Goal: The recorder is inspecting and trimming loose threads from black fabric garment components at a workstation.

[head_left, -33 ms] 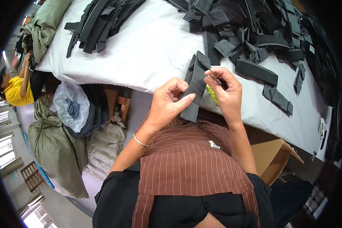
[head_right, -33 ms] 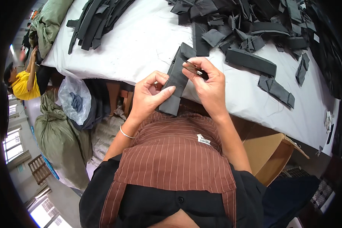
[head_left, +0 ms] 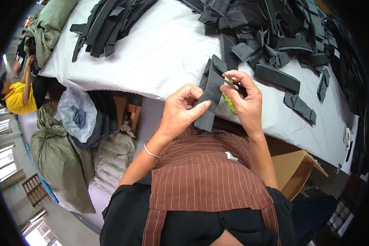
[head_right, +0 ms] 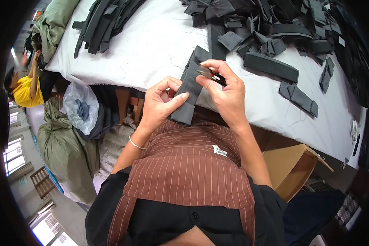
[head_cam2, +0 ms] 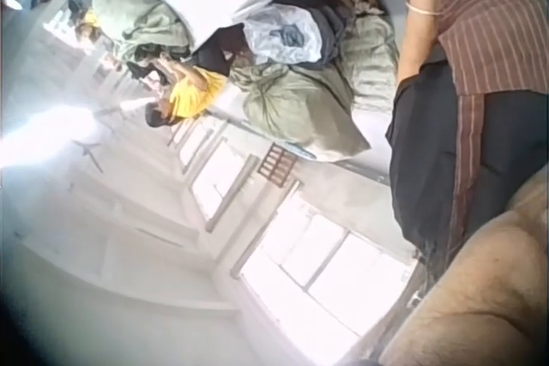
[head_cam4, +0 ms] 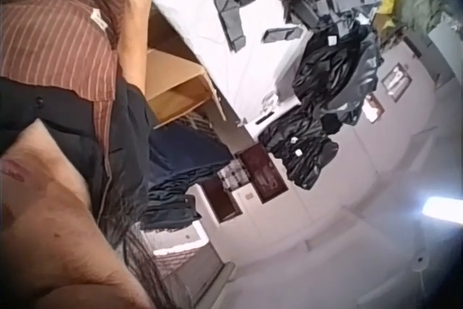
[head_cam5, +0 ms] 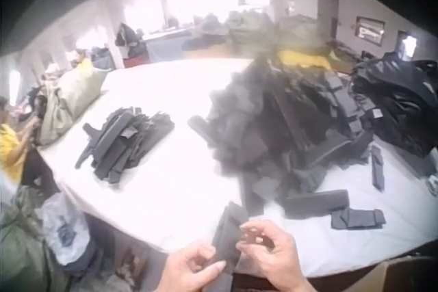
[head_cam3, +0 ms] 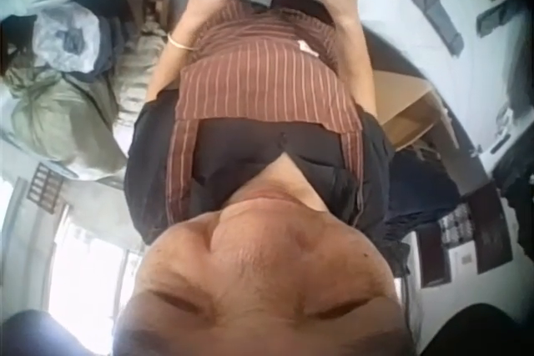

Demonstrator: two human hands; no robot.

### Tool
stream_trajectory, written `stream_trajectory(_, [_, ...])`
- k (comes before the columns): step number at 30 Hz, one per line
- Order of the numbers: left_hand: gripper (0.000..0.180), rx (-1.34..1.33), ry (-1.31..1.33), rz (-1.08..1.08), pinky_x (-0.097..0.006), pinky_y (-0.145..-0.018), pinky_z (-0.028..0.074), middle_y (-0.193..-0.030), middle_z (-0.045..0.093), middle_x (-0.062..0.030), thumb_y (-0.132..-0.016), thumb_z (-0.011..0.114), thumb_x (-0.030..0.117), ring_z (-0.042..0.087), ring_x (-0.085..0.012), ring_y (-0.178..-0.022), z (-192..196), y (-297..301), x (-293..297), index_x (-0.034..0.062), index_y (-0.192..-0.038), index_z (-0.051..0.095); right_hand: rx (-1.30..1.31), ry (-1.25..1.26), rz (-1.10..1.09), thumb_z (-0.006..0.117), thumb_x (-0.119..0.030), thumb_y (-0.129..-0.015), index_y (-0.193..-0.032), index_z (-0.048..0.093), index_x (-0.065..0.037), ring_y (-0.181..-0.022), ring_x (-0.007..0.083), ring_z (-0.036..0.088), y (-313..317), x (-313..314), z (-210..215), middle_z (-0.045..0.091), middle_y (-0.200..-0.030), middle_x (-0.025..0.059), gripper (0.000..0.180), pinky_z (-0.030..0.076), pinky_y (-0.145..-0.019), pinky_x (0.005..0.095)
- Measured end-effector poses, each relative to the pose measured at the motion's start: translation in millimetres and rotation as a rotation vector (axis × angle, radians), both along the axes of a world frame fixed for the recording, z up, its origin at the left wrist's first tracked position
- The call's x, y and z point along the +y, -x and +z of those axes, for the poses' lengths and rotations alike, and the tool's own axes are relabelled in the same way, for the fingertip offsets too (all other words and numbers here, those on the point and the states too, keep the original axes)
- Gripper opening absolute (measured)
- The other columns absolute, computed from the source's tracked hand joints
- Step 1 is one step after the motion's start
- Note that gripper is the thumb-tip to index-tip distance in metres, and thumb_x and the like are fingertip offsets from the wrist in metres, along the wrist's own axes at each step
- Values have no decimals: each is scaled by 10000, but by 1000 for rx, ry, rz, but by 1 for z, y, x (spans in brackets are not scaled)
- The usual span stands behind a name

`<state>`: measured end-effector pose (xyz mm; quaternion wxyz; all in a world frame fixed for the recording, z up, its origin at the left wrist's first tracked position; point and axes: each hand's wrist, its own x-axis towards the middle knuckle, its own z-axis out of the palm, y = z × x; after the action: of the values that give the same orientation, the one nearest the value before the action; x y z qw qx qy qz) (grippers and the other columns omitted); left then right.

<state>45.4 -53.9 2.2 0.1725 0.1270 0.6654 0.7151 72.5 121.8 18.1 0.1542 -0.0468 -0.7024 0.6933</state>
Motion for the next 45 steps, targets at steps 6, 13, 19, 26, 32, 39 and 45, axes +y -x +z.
stream_trajectory(6, [152,-37,-98,2,-175,-634,404,-910,531,3,-782,709,15,464,-33,-737,4,1,4,24,-809,560,-82,-253,62,739,-120,-758,-1007,646,-47,-752,108,576,-12,6,-1,643,-869,37,275,475,-707,245])
stream_trajectory(13, [179,405,330,24,-225,-508,410,-780,570,-40,-705,725,2,498,-81,-577,15,-4,11,-5,-784,565,1,-360,113,715,-64,-721,-937,662,-50,-668,156,578,-9,-13,10,626,-804,61,223,463,-613,272])
stream_trajectory(19, [109,291,128,-3,-211,-572,458,-926,569,-68,-778,698,39,527,-79,-665,-1,-8,13,5,-841,615,-23,-288,93,647,25,-731,-792,617,1,-622,155,555,-11,-3,-15,583,-703,75,72,433,-569,277])
stream_trajectory(26, [640,-174,-34,94,-248,-814,457,-1262,465,-106,-888,635,186,537,-107,-926,1,-3,14,29,-1406,293,-50,-59,116,630,30,-798,-772,584,16,-657,87,546,-18,-1,-17,619,-716,44,54,434,-606,229])
stream_trajectory(32, [827,-553,-149,-120,-202,-660,443,-928,549,-63,-827,701,191,528,-91,-802,-4,7,12,-63,-1428,193,-77,4,228,626,-88,-876,-777,545,-9,-696,51,472,-20,2,-17,560,-745,-16,150,399,-649,194])
stream_trajectory(39, [724,-568,-257,-58,-208,-649,457,-874,569,-40,-794,710,82,541,-94,-736,5,9,15,-48,-1381,307,-168,67,156,654,-40,-844,-834,612,5,-676,39,523,-20,8,-25,606,-710,-4,63,436,-624,200])
stream_trajectory(45, [662,-406,-150,40,-216,-679,491,-919,594,-69,-819,692,104,590,-107,-764,6,8,17,-29,-1358,332,-144,-56,6,692,-68,-819,-1016,613,-13,-755,60,538,-27,16,-11,623,-834,17,218,453,-699,214])
